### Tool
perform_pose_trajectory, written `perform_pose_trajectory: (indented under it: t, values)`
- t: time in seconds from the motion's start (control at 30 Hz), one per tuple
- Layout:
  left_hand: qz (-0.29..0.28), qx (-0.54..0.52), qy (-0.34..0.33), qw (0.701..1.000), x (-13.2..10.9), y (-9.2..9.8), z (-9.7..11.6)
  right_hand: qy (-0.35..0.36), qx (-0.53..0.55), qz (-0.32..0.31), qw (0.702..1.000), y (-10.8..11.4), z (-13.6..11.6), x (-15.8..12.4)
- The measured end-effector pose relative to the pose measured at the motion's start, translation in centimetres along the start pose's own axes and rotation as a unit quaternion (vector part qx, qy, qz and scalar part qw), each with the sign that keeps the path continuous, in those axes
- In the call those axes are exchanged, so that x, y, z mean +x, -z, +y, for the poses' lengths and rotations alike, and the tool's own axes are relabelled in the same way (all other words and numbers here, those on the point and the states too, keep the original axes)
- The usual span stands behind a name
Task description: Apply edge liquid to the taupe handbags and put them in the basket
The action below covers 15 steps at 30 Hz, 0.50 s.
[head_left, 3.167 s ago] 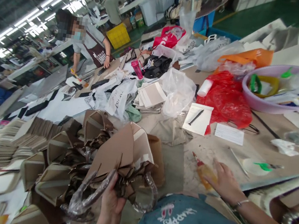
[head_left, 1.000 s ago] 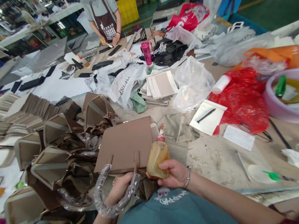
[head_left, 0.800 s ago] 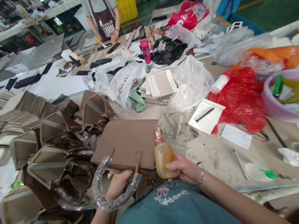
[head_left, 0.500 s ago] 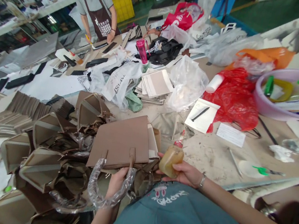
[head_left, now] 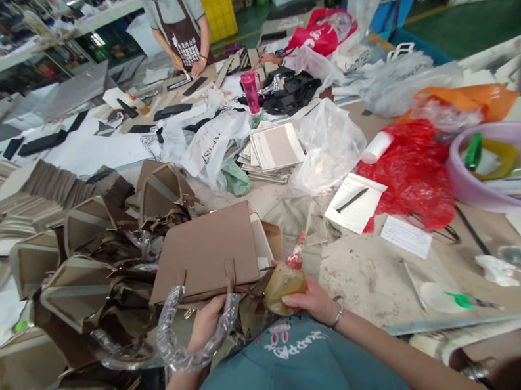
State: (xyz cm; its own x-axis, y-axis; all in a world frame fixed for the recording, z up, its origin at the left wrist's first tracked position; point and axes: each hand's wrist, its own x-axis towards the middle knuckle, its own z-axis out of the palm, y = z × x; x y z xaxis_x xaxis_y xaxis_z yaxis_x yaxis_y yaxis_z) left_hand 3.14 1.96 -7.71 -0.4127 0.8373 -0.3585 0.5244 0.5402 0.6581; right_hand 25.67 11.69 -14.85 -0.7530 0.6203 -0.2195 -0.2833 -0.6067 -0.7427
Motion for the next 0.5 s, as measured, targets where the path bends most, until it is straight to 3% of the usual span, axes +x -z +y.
perform_pose_trajectory:
  t: [0.27, 0.4, 0.5]
  values:
    - [-0.018, -0.079, 0.001, 0.997, 0.8, -0.5, -2.4, -0.037, 0.000, -0.013, 0.999, -0.4, 0.1, 0.8]
    - [-0.033, -0.199, 0.077, 0.977, 1.2, -0.1, -0.6, -0.035, 0.032, -0.011, 0.999, -0.6, 1.1, 1.7]
    - [-0.050, -0.254, 0.096, 0.961, 1.2, -0.4, 1.2, -0.030, 0.061, 0.000, 0.998, -1.0, 1.4, 2.1]
